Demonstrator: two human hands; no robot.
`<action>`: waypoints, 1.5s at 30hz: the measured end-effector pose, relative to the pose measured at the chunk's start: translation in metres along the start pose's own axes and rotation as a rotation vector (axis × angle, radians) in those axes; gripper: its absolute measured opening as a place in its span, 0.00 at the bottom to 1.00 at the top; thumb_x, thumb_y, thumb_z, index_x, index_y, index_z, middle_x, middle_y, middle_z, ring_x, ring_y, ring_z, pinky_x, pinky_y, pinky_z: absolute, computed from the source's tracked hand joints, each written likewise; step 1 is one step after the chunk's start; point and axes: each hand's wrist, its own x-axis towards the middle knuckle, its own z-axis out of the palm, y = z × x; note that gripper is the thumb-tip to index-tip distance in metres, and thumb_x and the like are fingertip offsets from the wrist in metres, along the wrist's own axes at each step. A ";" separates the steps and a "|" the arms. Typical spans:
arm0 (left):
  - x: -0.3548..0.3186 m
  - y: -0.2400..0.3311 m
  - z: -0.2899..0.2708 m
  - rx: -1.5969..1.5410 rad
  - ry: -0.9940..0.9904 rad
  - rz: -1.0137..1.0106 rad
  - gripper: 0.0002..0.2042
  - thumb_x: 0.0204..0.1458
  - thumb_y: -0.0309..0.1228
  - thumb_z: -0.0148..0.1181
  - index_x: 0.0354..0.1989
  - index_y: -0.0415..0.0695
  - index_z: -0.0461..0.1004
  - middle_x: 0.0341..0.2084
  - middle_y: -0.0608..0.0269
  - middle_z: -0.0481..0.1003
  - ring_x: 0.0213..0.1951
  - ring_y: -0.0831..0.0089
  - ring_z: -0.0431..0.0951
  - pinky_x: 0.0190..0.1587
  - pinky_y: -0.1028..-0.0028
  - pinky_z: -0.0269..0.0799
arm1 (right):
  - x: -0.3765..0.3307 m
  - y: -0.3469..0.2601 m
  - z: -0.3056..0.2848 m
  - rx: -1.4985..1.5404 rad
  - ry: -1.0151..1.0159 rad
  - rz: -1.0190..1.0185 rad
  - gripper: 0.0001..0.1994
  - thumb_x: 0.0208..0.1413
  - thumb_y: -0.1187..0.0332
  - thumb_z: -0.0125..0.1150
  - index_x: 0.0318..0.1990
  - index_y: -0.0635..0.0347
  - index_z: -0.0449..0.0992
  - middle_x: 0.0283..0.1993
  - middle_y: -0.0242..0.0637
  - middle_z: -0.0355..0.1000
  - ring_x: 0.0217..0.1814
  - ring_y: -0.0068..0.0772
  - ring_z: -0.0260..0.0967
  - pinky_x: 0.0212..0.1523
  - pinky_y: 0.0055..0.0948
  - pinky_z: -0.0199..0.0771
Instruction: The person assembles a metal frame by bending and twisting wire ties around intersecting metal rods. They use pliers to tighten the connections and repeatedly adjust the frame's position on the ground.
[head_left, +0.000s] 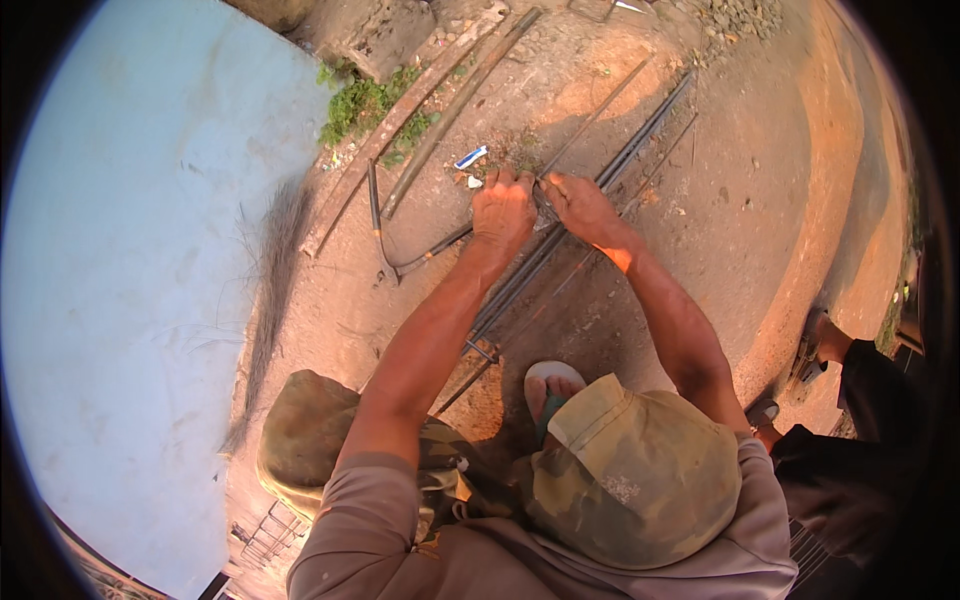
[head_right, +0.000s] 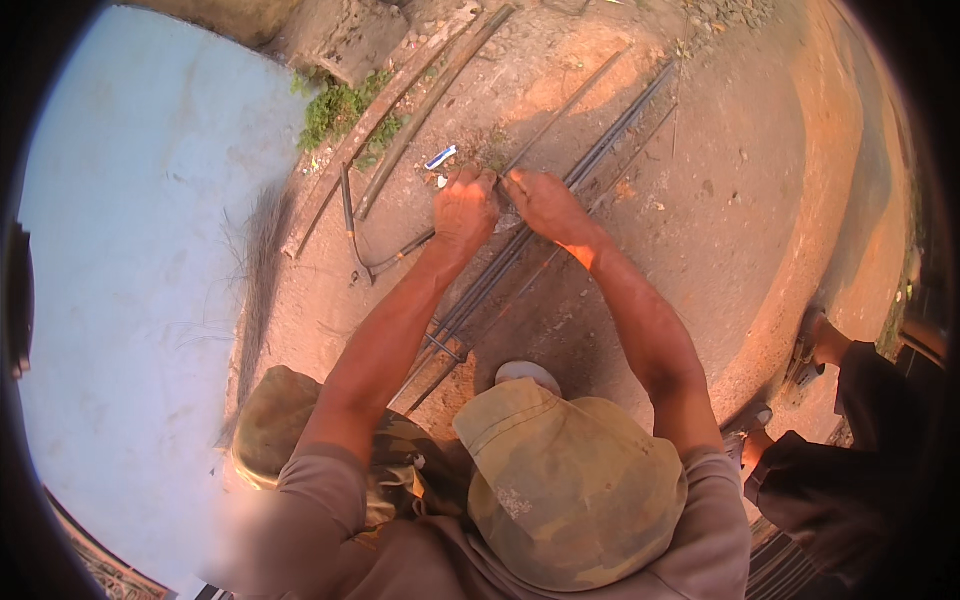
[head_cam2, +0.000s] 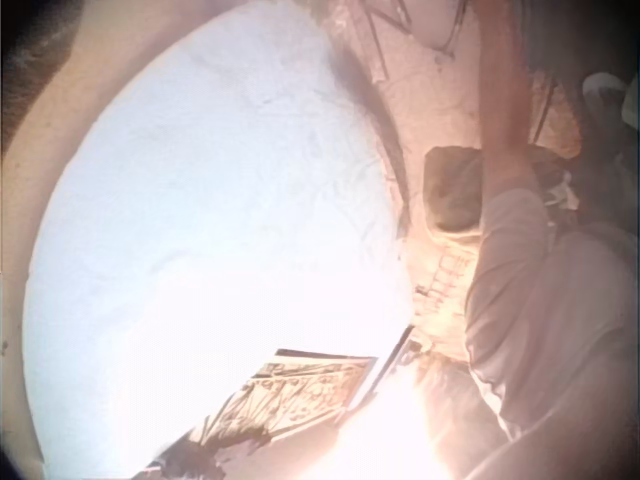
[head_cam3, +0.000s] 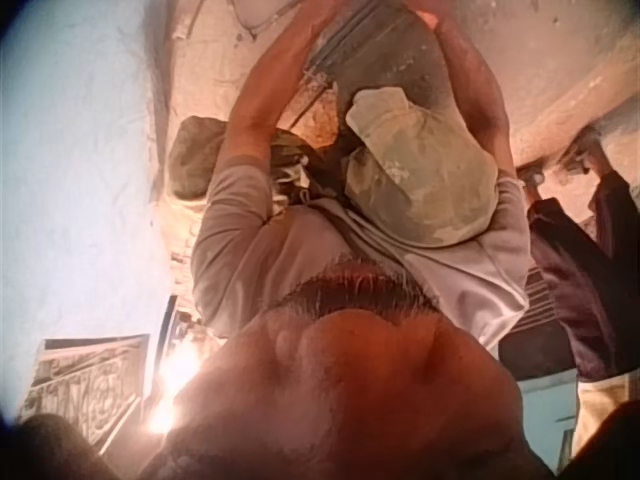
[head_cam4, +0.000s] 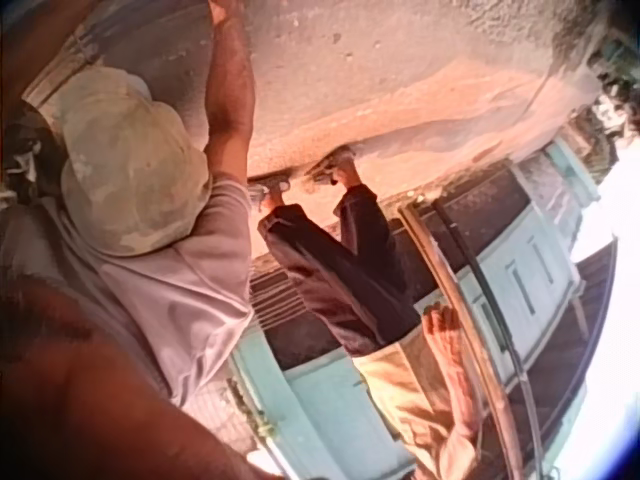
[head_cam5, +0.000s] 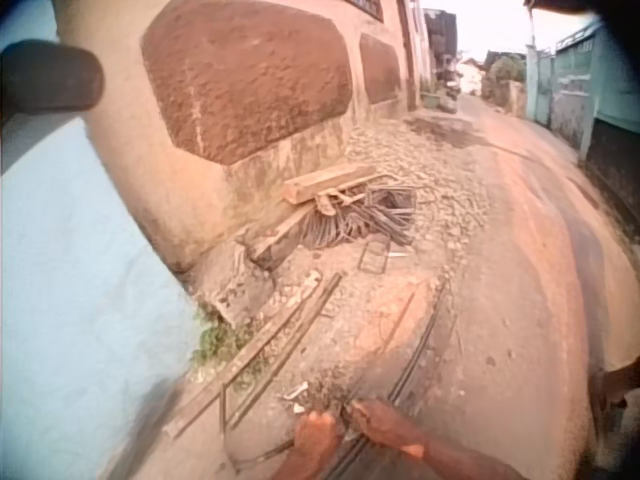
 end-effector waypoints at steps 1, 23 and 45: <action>-0.001 -0.002 0.000 0.050 0.018 0.008 0.08 0.48 0.28 0.59 0.35 0.39 0.78 0.30 0.45 0.78 0.33 0.52 0.81 0.35 0.58 0.75 | -0.001 -0.005 0.000 -0.053 -0.010 0.007 0.13 0.62 0.65 0.49 0.39 0.67 0.73 0.33 0.57 0.73 0.37 0.65 0.69 0.37 0.52 0.68; 0.009 0.024 -0.009 -0.689 0.164 -0.607 0.13 0.48 0.21 0.63 0.41 0.31 0.72 0.29 0.49 0.80 0.32 0.63 0.82 0.35 0.67 0.76 | -0.011 0.001 0.002 -0.148 0.007 -0.076 0.08 0.57 0.68 0.54 0.39 0.63 0.73 0.35 0.52 0.74 0.37 0.59 0.71 0.35 0.50 0.70; 0.004 0.050 -0.006 -0.667 0.238 -0.601 0.12 0.46 0.25 0.63 0.40 0.37 0.72 0.27 0.53 0.80 0.31 0.55 0.82 0.35 0.62 0.75 | 0.114 -0.015 -0.070 -0.959 -0.660 -0.291 0.07 0.47 0.67 0.62 0.26 0.61 0.75 0.27 0.42 0.73 0.32 0.41 0.72 0.33 0.41 0.70</action>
